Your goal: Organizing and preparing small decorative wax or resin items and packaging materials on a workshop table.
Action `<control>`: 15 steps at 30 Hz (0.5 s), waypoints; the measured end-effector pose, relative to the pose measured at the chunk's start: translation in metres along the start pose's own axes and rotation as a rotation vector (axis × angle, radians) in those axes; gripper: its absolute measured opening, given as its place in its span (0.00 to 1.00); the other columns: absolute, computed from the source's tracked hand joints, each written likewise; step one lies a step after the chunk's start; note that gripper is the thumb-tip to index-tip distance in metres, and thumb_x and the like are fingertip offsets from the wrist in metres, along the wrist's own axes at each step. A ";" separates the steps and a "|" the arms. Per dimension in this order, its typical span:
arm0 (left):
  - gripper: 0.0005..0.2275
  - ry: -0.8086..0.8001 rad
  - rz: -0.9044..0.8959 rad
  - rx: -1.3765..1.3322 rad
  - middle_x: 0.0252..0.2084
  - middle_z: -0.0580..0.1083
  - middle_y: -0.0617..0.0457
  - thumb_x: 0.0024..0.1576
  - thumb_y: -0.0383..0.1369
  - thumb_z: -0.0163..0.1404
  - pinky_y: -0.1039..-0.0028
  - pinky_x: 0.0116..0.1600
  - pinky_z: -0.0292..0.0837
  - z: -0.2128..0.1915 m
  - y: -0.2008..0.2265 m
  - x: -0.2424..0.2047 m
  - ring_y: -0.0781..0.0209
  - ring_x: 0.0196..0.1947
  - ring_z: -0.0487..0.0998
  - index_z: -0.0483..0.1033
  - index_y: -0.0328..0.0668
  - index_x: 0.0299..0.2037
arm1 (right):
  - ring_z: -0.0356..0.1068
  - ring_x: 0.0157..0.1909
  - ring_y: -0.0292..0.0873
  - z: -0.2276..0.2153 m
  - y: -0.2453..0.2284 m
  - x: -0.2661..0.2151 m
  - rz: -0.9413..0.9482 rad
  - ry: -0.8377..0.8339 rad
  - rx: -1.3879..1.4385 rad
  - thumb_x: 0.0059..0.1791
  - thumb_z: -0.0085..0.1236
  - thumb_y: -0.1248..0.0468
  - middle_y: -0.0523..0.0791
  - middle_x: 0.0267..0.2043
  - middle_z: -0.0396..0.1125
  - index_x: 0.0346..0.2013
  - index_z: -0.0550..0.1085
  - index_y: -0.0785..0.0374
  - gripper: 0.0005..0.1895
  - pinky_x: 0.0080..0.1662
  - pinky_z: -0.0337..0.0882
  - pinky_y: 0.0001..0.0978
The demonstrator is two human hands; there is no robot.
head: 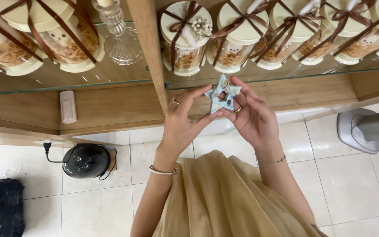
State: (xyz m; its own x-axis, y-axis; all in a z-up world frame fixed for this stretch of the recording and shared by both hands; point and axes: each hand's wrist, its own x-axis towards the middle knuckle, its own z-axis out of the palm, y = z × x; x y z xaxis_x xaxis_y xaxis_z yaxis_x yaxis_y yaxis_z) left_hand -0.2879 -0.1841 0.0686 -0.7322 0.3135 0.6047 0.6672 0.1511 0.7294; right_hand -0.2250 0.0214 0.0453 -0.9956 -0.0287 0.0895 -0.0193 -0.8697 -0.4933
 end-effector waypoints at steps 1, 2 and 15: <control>0.26 -0.004 0.001 -0.002 0.53 0.79 0.49 0.51 0.33 0.69 0.67 0.58 0.76 0.002 0.004 0.001 0.53 0.54 0.80 0.74 0.42 0.58 | 0.66 0.68 0.55 0.002 0.000 0.000 -0.004 0.002 0.001 0.59 0.47 0.69 0.49 0.49 0.67 0.77 0.53 0.74 0.31 0.67 0.69 0.54; 0.27 0.000 -0.031 -0.036 0.54 0.79 0.49 0.51 0.33 0.69 0.68 0.58 0.77 0.005 0.007 0.002 0.54 0.54 0.81 0.74 0.42 0.60 | 0.66 0.67 0.56 0.005 0.000 0.000 -0.011 0.058 -0.001 0.59 0.45 0.66 0.53 0.54 0.67 0.75 0.55 0.72 0.29 0.64 0.70 0.53; 0.32 -0.046 -0.116 -0.163 0.60 0.77 0.48 0.52 0.32 0.68 0.69 0.60 0.78 0.042 0.020 0.000 0.57 0.56 0.82 0.69 0.42 0.67 | 0.67 0.67 0.54 -0.031 -0.015 -0.025 -0.096 0.170 -0.025 0.63 0.42 0.61 0.54 0.63 0.67 0.70 0.62 0.64 0.21 0.62 0.73 0.49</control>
State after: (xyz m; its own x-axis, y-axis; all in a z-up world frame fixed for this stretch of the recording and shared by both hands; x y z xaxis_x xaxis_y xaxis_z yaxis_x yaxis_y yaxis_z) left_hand -0.2688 -0.1416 0.0699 -0.7932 0.3456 0.5013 0.5451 0.0361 0.8376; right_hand -0.2031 0.0502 0.0234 -0.9902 0.1395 -0.0090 -0.1154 -0.8517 -0.5111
